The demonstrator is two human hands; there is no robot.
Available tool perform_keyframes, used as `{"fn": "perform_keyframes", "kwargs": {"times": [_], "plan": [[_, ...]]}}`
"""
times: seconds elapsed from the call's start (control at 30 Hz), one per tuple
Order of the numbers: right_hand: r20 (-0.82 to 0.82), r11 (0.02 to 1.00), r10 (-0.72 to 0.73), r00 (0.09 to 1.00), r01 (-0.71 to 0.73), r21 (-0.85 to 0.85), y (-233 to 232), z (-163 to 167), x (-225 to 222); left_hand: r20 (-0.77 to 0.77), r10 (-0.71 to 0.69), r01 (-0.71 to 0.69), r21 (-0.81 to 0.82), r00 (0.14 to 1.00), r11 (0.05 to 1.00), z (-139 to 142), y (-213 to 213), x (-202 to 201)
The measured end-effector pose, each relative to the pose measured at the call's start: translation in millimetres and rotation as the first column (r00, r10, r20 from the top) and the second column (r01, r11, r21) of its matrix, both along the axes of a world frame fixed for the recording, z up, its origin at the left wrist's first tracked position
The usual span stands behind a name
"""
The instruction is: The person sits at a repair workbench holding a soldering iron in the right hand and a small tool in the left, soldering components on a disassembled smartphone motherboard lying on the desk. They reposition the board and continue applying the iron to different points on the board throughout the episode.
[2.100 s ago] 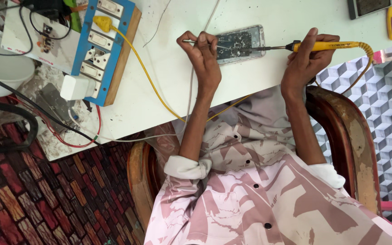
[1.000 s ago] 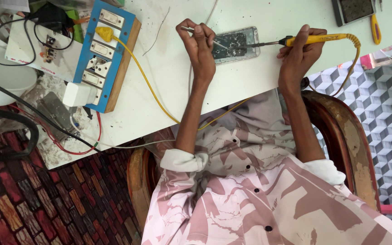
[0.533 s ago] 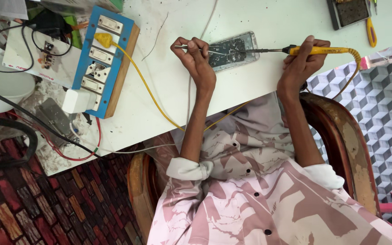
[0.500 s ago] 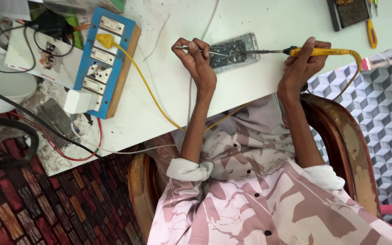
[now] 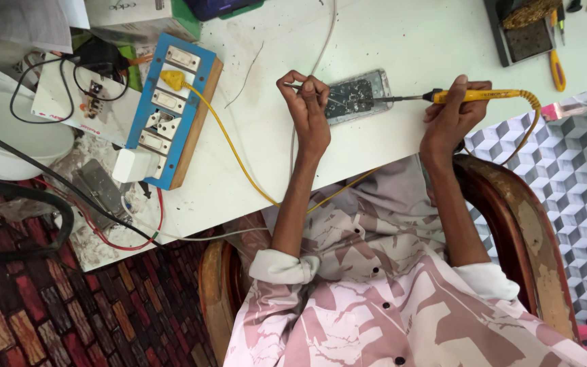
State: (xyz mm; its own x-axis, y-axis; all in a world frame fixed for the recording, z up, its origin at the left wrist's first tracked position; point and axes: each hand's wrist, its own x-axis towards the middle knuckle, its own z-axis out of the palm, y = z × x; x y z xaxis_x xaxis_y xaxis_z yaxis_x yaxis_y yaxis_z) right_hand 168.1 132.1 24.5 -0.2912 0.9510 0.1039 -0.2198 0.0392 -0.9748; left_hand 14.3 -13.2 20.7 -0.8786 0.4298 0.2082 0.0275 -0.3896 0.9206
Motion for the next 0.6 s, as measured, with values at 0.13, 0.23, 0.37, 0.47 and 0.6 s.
{"fn": "perform_keyframes", "kwargs": {"times": [0.13, 0.23, 0.37, 0.47, 0.6], "plan": [[-0.035, 1.0, 0.029, 0.999, -0.029, 0.008, 0.1, 0.8, -1.1, -0.024, 0.007, -0.007, 0.012, 1.0, 1.0, -0.9, 1.6, -1.3], [-0.044, 1.0, 0.021, 0.999, -0.021, 0.014, 0.0, 0.4, -1.0, -0.04, -0.007, 0.007, -0.001, 0.999, 1.0, -3.0, 1.7, -0.8], [-0.038, 1.0, 0.004, 0.999, -0.003, 0.015, 0.4, -1.0, -1.4, -0.03, -0.047, 0.047, 0.001, 0.998, 0.999, -5.0, 1.0, -1.5], [-0.027, 1.0, -0.016, 1.0, 0.016, -0.002, 2.0, -1.7, -3.3, -0.036, -0.072, 0.073, 0.02, 0.997, 0.997, -4.8, 1.0, -1.7], [-0.001, 0.999, -0.037, 0.999, 0.037, 0.01, 3.6, -2.3, -5.2, -0.065, -0.11, 0.112, 0.031, 0.992, 0.993, -4.9, -1.0, 0.5]]}}
